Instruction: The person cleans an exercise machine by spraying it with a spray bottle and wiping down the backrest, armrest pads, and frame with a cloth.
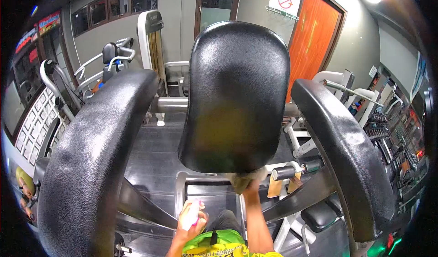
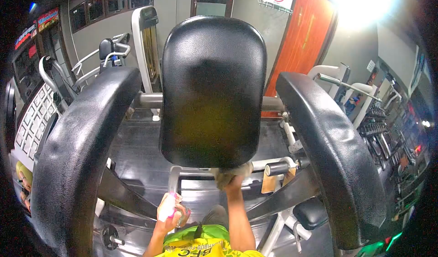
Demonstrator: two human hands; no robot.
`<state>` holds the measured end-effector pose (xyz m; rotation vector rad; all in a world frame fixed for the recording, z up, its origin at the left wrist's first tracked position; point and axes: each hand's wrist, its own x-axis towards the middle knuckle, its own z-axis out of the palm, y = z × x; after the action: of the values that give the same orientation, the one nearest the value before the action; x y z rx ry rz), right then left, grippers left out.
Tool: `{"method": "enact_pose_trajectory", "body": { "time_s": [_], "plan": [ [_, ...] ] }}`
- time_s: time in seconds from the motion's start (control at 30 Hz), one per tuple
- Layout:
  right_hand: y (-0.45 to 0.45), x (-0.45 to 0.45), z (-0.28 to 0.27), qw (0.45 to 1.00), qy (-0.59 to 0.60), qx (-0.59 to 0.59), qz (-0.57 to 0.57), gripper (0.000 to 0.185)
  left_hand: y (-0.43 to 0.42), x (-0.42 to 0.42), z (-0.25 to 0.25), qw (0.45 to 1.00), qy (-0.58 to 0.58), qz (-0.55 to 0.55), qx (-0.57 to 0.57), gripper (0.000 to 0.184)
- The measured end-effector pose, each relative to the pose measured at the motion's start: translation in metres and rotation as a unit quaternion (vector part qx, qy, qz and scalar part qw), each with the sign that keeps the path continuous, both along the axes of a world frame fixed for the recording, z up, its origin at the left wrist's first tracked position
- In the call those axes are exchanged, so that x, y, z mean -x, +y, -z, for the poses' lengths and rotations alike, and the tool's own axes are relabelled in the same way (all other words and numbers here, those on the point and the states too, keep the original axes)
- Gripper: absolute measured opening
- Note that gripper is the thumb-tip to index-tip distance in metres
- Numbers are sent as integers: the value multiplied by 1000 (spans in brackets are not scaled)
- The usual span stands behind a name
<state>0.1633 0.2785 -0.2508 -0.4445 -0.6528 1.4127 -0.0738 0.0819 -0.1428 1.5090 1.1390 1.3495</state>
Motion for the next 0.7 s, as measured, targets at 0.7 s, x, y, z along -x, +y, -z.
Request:
{"method": "enact_pose_trajectory", "body": {
  "time_s": [0.7],
  "plan": [
    [24,35,-259,795,-331,-264,435,42,-3,10,-10,993,18,-51,-107,48]
  ]
}}
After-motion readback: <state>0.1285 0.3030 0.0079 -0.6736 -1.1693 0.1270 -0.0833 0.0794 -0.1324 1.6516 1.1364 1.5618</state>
